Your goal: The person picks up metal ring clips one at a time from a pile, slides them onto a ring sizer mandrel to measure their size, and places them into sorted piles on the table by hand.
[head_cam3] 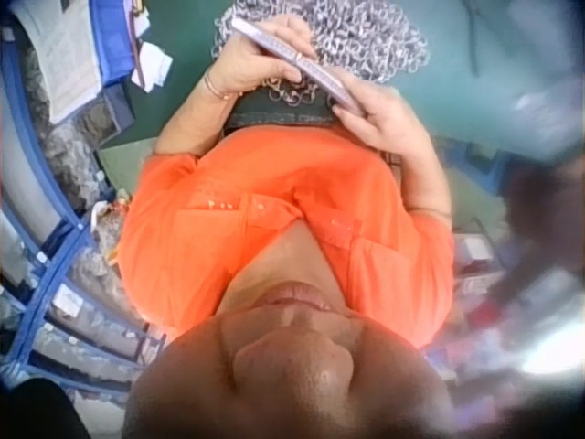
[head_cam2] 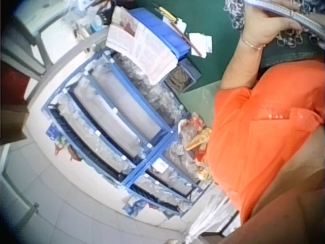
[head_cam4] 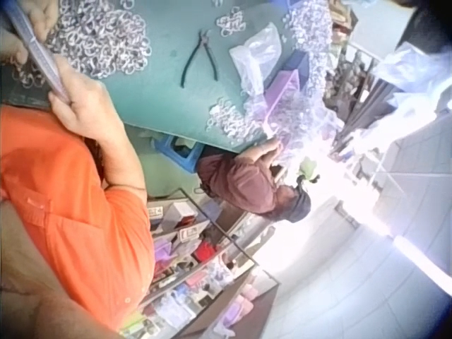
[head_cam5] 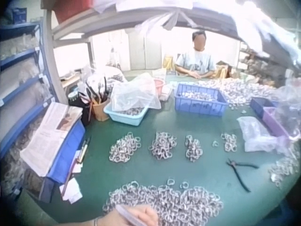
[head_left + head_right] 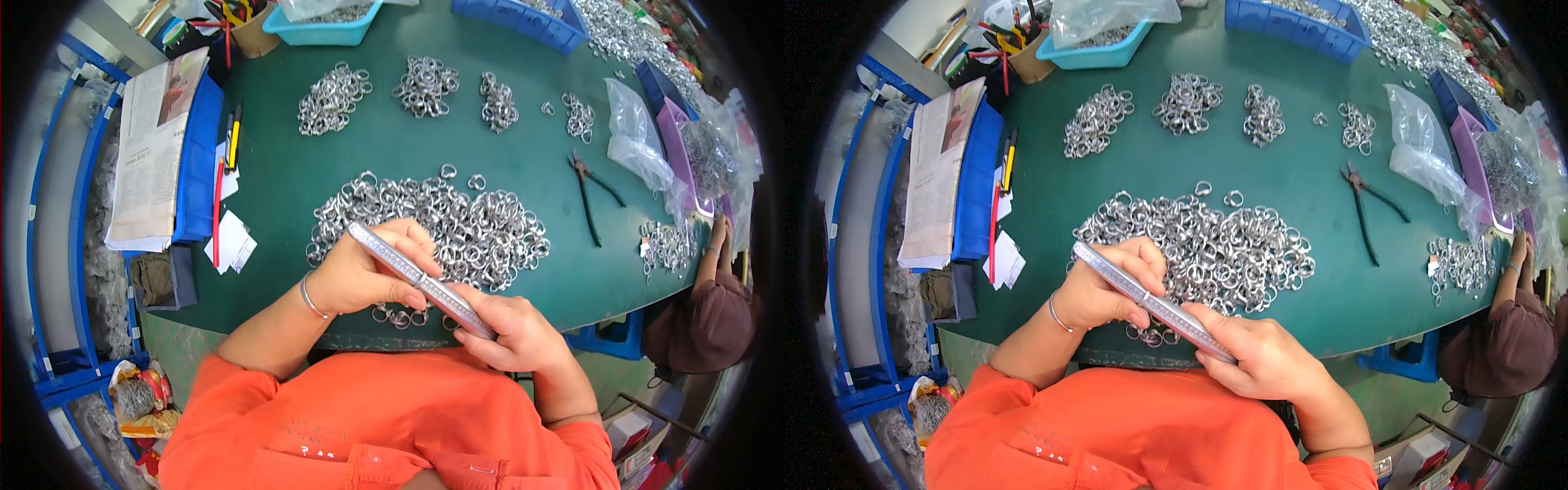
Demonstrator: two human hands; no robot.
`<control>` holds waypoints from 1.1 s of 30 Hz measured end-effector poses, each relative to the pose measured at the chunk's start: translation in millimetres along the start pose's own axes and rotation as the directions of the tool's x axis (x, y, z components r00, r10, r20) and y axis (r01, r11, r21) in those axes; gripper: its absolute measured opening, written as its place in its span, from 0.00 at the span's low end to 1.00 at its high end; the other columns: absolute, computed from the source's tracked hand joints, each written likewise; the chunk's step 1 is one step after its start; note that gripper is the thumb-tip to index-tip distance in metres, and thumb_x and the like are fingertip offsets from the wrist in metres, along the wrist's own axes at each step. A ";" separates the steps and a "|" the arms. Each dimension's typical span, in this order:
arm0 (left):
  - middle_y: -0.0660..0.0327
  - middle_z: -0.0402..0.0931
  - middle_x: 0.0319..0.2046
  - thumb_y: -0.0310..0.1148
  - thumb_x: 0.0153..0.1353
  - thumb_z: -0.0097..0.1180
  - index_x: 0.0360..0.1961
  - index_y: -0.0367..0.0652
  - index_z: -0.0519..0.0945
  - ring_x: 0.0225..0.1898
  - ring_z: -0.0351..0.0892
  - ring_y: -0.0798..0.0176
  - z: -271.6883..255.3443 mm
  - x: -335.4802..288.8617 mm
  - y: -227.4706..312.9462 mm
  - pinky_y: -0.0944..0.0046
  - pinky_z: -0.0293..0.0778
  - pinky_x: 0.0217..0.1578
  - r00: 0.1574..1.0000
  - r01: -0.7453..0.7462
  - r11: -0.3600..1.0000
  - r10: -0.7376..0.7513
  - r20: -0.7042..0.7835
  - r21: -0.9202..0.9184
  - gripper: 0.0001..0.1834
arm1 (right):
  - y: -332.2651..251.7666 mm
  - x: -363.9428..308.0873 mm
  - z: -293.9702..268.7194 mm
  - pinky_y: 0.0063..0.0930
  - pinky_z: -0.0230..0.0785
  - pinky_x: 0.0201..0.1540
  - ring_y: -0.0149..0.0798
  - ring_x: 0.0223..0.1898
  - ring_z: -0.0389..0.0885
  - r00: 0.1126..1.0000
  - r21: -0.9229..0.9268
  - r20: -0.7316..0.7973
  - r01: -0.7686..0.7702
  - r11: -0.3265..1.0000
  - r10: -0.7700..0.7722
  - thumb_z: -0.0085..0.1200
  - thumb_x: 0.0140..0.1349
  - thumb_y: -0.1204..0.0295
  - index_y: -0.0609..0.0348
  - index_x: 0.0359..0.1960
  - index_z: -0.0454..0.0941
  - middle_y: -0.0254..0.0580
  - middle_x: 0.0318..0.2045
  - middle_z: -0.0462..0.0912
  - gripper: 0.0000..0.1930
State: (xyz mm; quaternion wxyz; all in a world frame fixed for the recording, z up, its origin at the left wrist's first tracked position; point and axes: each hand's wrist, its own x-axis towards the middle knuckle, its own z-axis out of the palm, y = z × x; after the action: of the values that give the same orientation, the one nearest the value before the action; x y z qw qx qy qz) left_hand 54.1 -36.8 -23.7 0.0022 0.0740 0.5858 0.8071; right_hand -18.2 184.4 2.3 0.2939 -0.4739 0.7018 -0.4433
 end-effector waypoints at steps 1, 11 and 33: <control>0.58 0.71 0.31 0.26 0.35 0.72 0.31 0.37 0.81 0.31 0.71 0.67 1.4 0.0 2.1 0.71 0.68 0.30 0.999 0.011 0.999 -0.013 -0.045 -0.031 0.18 | 0.2 1.1 -1.4 0.33 0.71 0.25 0.48 0.24 0.78 1.000 0.019 -0.004 0.009 1.000 -0.009 0.53 0.49 0.77 0.59 0.54 0.67 0.47 0.25 0.78 0.26; 0.56 0.71 0.35 0.30 0.61 0.51 0.41 0.36 0.74 0.24 0.67 0.70 -33.5 -5.9 0.8 0.75 0.67 0.25 0.909 -0.272 0.904 0.129 -0.396 -0.331 0.10 | 4.3 1.9 -19.7 0.23 0.70 0.35 0.33 0.28 0.79 0.995 0.205 0.076 -0.084 0.975 0.070 0.53 0.53 0.77 0.62 0.57 0.63 0.43 0.32 0.80 0.27; 0.55 0.74 0.31 0.27 0.33 0.72 0.32 0.36 0.80 0.30 0.74 0.66 -8.3 3.2 -3.2 0.71 0.71 0.29 0.979 -0.203 0.976 0.201 0.038 0.084 0.21 | -8.6 4.2 -10.3 0.34 0.71 0.25 0.46 0.22 0.78 0.997 -0.085 0.076 -0.001 0.996 0.007 0.51 0.50 0.75 0.57 0.56 0.64 0.45 0.24 0.78 0.27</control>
State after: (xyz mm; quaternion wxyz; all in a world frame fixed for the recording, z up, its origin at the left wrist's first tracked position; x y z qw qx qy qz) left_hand 49.7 -43.4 -28.9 -0.0744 0.1449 0.6101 0.7754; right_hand -24.9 182.7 14.6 0.3010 -0.5011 0.7091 -0.3943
